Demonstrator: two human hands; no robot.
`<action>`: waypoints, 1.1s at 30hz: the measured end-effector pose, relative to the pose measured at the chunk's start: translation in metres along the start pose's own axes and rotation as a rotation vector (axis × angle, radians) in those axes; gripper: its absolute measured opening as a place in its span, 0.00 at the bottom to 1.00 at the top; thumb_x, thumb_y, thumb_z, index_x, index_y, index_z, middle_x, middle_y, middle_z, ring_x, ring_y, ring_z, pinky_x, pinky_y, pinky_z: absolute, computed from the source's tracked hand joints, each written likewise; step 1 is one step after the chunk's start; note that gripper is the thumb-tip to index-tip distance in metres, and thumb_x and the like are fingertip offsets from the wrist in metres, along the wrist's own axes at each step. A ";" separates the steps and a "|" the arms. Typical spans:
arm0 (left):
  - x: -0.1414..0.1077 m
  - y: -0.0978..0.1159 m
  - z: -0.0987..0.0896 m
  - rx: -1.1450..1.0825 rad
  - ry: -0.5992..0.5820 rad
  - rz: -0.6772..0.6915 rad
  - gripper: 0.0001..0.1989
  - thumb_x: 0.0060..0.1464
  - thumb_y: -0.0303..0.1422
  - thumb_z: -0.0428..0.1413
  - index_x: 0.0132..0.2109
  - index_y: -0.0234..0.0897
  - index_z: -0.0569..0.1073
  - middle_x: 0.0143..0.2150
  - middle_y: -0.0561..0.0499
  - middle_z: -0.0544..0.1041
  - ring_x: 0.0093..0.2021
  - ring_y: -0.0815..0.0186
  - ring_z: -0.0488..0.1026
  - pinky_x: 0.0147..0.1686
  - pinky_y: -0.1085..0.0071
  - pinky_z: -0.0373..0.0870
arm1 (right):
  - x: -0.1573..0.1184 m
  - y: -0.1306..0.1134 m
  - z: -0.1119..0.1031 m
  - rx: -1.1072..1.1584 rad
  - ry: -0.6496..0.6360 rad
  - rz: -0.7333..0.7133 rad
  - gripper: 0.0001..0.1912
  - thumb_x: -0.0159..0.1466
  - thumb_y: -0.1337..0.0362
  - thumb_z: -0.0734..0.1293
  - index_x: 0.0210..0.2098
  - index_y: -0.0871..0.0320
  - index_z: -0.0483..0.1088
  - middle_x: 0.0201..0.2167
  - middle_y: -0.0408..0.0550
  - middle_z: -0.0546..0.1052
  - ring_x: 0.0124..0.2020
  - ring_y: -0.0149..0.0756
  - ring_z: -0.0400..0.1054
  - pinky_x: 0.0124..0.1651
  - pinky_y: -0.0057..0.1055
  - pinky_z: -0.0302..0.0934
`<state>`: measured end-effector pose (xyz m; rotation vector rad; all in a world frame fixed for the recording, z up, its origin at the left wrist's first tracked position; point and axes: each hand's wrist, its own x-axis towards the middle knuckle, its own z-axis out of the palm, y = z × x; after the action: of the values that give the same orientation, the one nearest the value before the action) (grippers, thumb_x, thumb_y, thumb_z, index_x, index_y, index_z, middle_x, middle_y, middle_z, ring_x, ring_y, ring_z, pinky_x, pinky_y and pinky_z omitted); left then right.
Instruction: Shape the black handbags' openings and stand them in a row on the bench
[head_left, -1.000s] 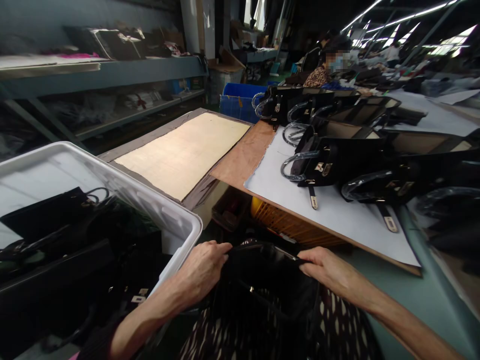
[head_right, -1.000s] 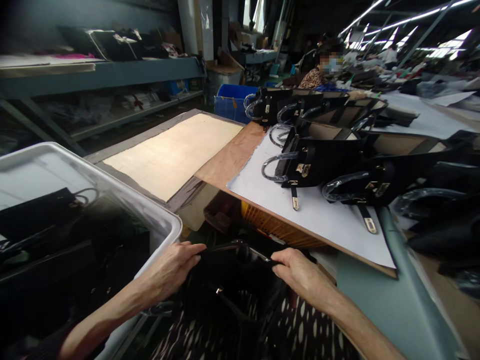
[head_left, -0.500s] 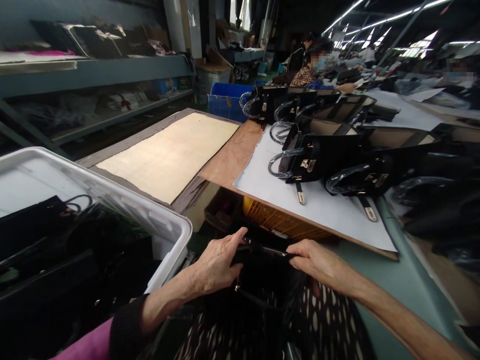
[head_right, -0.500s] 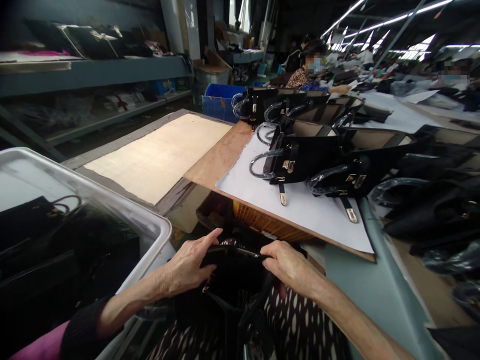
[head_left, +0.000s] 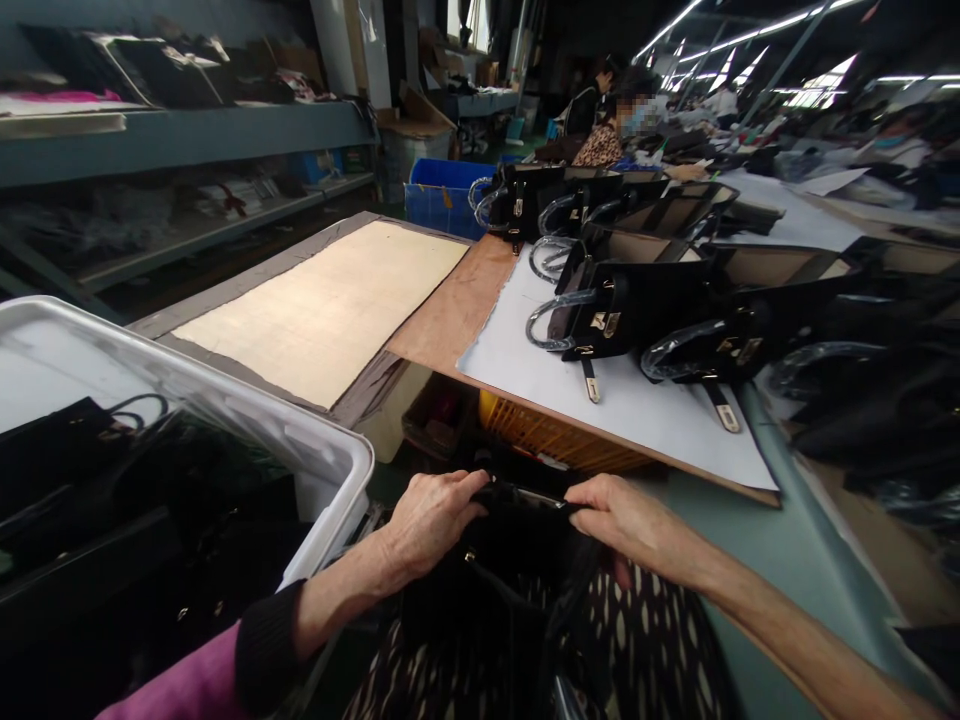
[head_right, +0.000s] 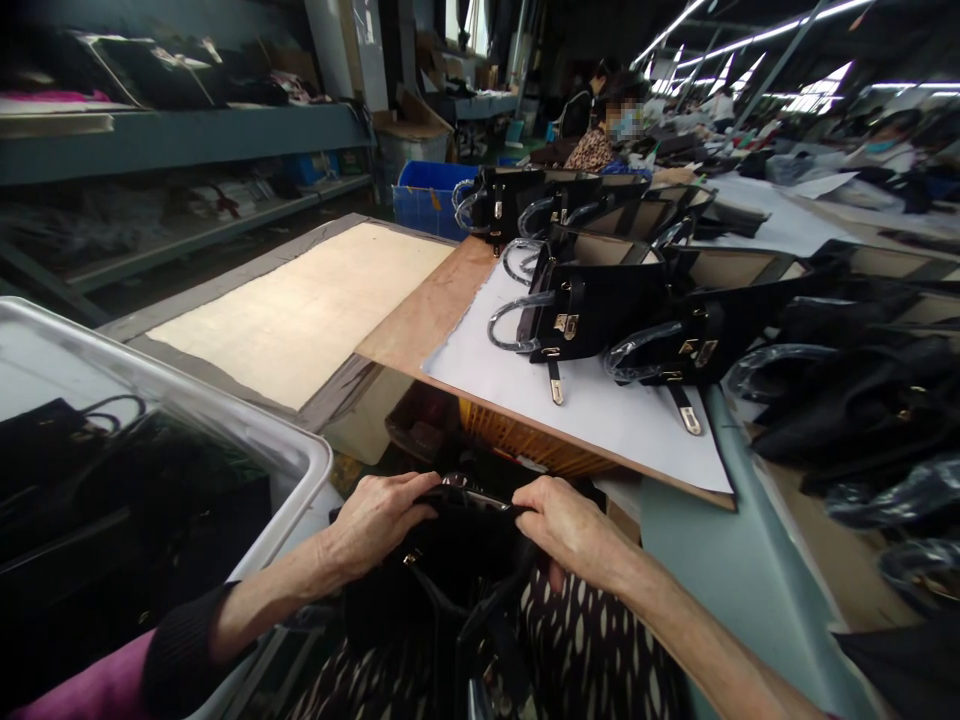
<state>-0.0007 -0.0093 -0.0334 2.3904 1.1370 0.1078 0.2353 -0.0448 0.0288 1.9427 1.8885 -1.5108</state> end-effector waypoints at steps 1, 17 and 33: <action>0.000 0.002 -0.001 0.013 0.003 -0.019 0.10 0.57 0.35 0.47 0.45 0.41 0.66 0.38 0.52 0.75 0.38 0.64 0.73 0.35 0.74 0.66 | 0.000 -0.001 0.001 0.000 0.005 -0.002 0.10 0.54 0.66 0.54 0.23 0.58 0.65 0.16 0.38 0.71 0.13 0.26 0.64 0.26 0.23 0.55; 0.026 0.013 -0.011 -0.054 0.100 0.308 0.07 0.55 0.25 0.46 0.36 0.35 0.68 0.47 0.49 0.66 0.41 0.68 0.68 0.40 0.75 0.66 | 0.007 0.003 0.008 0.017 0.036 -0.078 0.09 0.55 0.67 0.54 0.22 0.58 0.62 0.13 0.37 0.68 0.12 0.27 0.64 0.21 0.22 0.53; 0.034 0.019 -0.003 0.071 0.146 0.245 0.11 0.58 0.27 0.41 0.30 0.35 0.65 0.29 0.52 0.67 0.29 0.69 0.65 0.30 0.75 0.64 | 0.008 -0.013 0.002 -0.196 0.137 -0.033 0.10 0.56 0.64 0.58 0.21 0.58 0.63 0.14 0.39 0.68 0.17 0.28 0.65 0.26 0.24 0.51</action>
<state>0.0341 0.0066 -0.0267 2.6125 0.9185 0.3332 0.2224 -0.0365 0.0297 1.9803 2.0443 -1.1759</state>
